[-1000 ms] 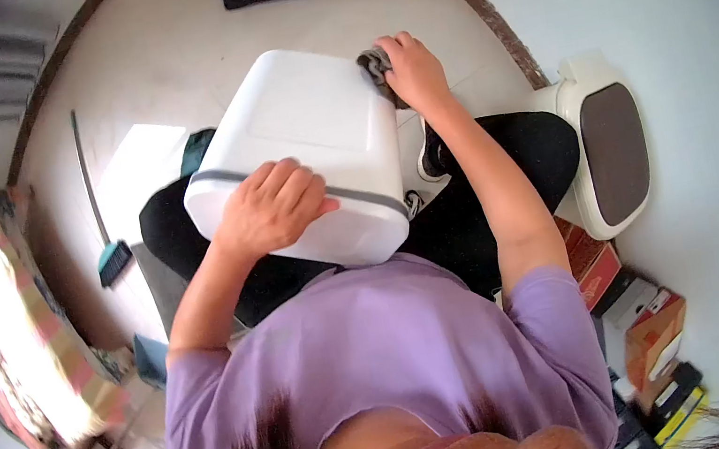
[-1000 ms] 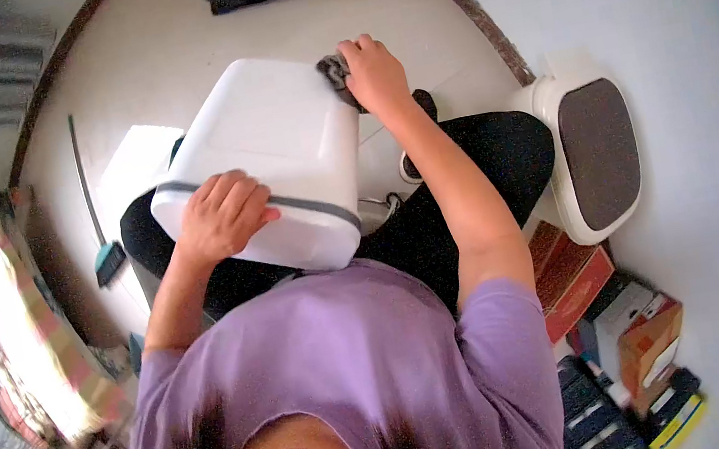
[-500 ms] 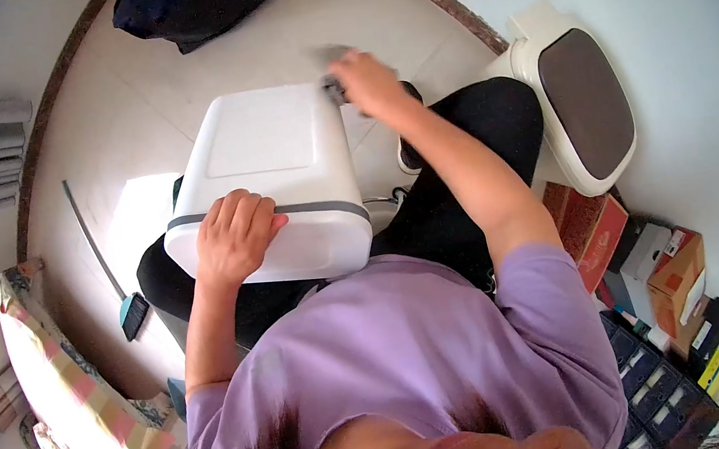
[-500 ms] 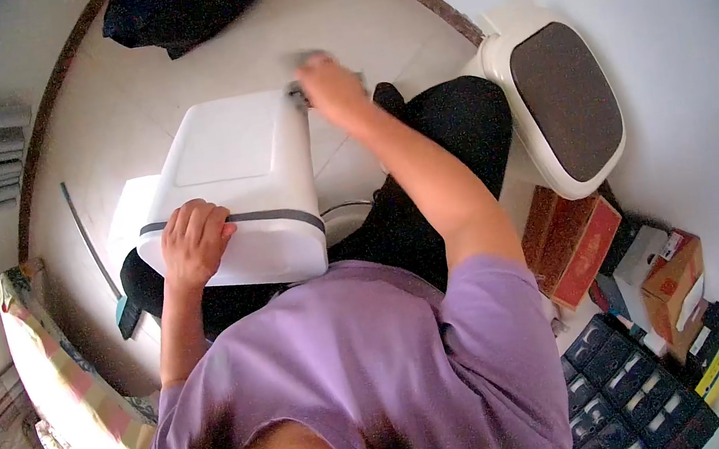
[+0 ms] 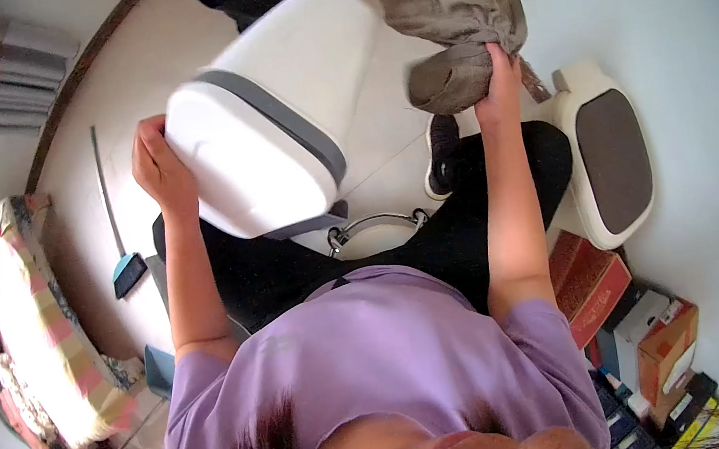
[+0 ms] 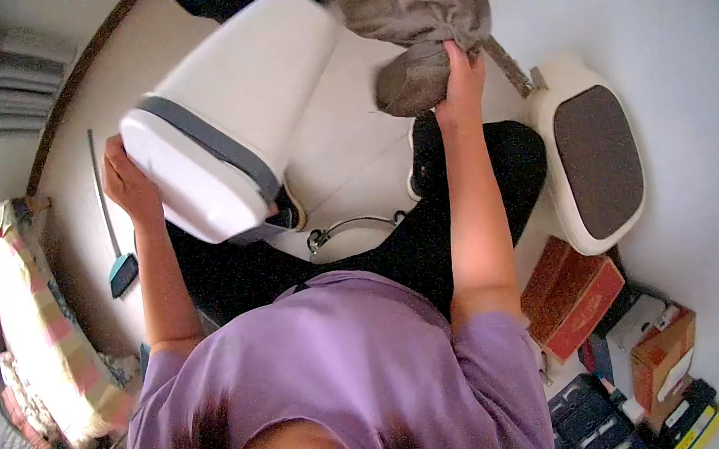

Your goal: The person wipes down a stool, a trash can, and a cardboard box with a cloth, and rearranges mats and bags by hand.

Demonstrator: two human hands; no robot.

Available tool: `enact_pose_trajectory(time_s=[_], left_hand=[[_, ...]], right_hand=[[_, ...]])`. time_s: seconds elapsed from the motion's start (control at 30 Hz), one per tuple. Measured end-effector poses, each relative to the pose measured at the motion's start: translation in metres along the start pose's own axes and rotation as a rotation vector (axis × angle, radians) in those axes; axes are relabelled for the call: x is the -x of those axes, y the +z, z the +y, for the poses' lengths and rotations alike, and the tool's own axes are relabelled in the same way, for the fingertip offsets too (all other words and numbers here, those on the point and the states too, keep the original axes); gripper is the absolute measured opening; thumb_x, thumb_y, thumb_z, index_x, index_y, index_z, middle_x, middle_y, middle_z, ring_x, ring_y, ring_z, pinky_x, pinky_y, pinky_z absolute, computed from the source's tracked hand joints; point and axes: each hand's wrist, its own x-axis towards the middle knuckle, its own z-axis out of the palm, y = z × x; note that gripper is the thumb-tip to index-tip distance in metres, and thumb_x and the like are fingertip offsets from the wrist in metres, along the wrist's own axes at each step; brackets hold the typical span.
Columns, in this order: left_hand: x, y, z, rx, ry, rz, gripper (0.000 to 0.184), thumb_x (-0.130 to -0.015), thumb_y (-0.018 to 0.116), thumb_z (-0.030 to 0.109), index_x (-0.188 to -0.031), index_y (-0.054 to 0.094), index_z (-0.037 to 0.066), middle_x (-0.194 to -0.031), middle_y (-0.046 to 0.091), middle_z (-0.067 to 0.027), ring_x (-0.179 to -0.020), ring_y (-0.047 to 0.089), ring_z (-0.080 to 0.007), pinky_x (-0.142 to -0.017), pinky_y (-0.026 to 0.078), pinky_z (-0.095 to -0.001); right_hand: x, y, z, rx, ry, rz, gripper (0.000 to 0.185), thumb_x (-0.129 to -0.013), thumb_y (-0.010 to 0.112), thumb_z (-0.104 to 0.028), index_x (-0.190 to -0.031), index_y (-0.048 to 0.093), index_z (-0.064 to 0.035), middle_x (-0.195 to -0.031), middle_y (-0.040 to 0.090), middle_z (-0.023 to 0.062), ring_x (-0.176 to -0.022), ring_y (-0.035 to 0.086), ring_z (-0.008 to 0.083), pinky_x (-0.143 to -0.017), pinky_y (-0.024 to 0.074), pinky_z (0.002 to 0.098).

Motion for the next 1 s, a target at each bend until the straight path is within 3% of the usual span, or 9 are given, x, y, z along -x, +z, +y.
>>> enact_pose_trajectory(time_s=[0.07,0.27,0.3,0.5,0.7,0.77,0.8,0.87,1.0], left_hand=[[-0.003,0.002,-0.011,0.272,-0.368,0.175,0.039,-0.099,0.037,0.027,-0.079,0.058,0.0,-0.073,0.058,-0.0063,-0.066,0.054,-0.0157,-0.064,0.042,-0.0281],[0.004,0.018,-0.038,1.029,-0.612,0.23,0.026,-0.097,0.04,0.021,-0.098,0.057,0.002,-0.079,0.06,-0.0043,-0.068,0.061,-0.0134,-0.052,0.051,-0.0243],[0.005,0.021,-0.043,1.027,-0.61,0.228,0.027,-0.097,0.04,0.023,-0.1,0.057,0.002,-0.08,0.06,-0.0043,-0.067,0.061,-0.0135,-0.054,0.051,-0.0241],[-0.015,0.031,0.03,0.747,-0.639,0.225,0.039,-0.099,0.034,0.035,-0.101,0.056,0.002,-0.082,0.057,-0.0052,-0.07,0.058,-0.014,-0.059,0.05,-0.0271],[-0.028,0.056,0.012,0.678,-0.748,0.161,0.04,-0.099,0.035,0.034,-0.107,0.055,0.001,-0.084,0.059,-0.0084,-0.076,0.058,-0.0155,-0.064,0.049,-0.0289],[-0.034,0.073,0.011,0.625,-0.705,0.097,0.043,-0.098,0.035,0.035,-0.107,0.055,-0.002,-0.087,0.06,-0.0102,-0.078,0.059,-0.0163,-0.068,0.049,-0.0295],[-0.037,0.082,0.014,0.624,-0.698,0.041,0.044,-0.099,0.034,0.035,-0.106,0.055,-0.003,-0.087,0.06,-0.0106,-0.077,0.059,-0.0166,-0.068,0.048,-0.0294],[-0.04,0.104,0.012,0.646,-0.686,-0.045,0.045,-0.099,0.033,0.035,-0.106,0.056,-0.003,-0.087,0.061,-0.0109,-0.076,0.059,-0.0169,-0.069,0.048,-0.0293],[-0.028,0.172,0.002,0.373,-0.661,-0.174,0.047,-0.098,0.033,0.035,-0.101,0.058,-0.005,-0.089,0.062,-0.0136,-0.076,0.059,-0.0214,-0.072,0.047,-0.0346]], right_hand=[[-0.001,0.001,0.022,-0.006,0.031,-0.038,0.052,-0.084,0.06,-0.014,-0.129,0.037,-0.0042,-0.117,0.051,0.0151,-0.101,0.056,0.0298,-0.077,0.0512,0.0451],[0.01,0.013,0.111,0.141,0.114,-0.1,0.04,-0.086,0.058,-0.022,-0.121,0.048,-0.0066,-0.107,0.057,0.0104,-0.092,0.058,0.0225,-0.074,0.0506,0.0369],[0.014,0.013,0.132,0.223,0.106,-0.097,0.038,-0.086,0.057,-0.023,-0.119,0.049,-0.0061,-0.106,0.057,0.0096,-0.092,0.057,0.0213,-0.076,0.0495,0.0357],[0.133,0.037,0.121,-0.138,0.767,-0.498,0.04,-0.085,0.057,-0.023,-0.116,0.05,0.0005,-0.106,0.058,0.0094,-0.093,0.056,0.0206,-0.082,0.0458,0.0344],[0.163,0.013,0.119,0.37,0.499,-0.858,0.037,-0.084,0.059,-0.024,-0.111,0.053,0.0009,-0.105,0.059,0.0128,-0.097,0.057,0.0254,-0.086,0.0445,0.0363],[0.152,-0.002,0.099,0.592,0.148,-0.896,0.04,-0.081,0.062,-0.023,-0.113,0.053,-0.001,-0.109,0.057,0.0155,-0.102,0.056,0.031,-0.088,0.0432,0.0375],[0.147,-0.01,0.089,0.595,0.14,-0.865,0.04,-0.081,0.062,-0.023,-0.113,0.053,-0.001,-0.109,0.057,0.0155,-0.102,0.056,0.031,-0.088,0.0432,0.0375],[0.139,-0.025,0.071,0.671,-0.218,-0.841,0.045,-0.076,0.064,-0.011,-0.117,0.05,-0.0012,-0.104,0.06,0.0112,-0.097,0.056,0.0195,-0.087,0.0434,0.0326],[0.122,-0.044,0.037,0.598,-0.168,-0.726,0.048,-0.073,0.063,-0.004,-0.119,0.048,-0.0005,-0.108,0.058,0.0102,-0.1,0.055,0.0188,-0.089,0.0419,0.0321]])
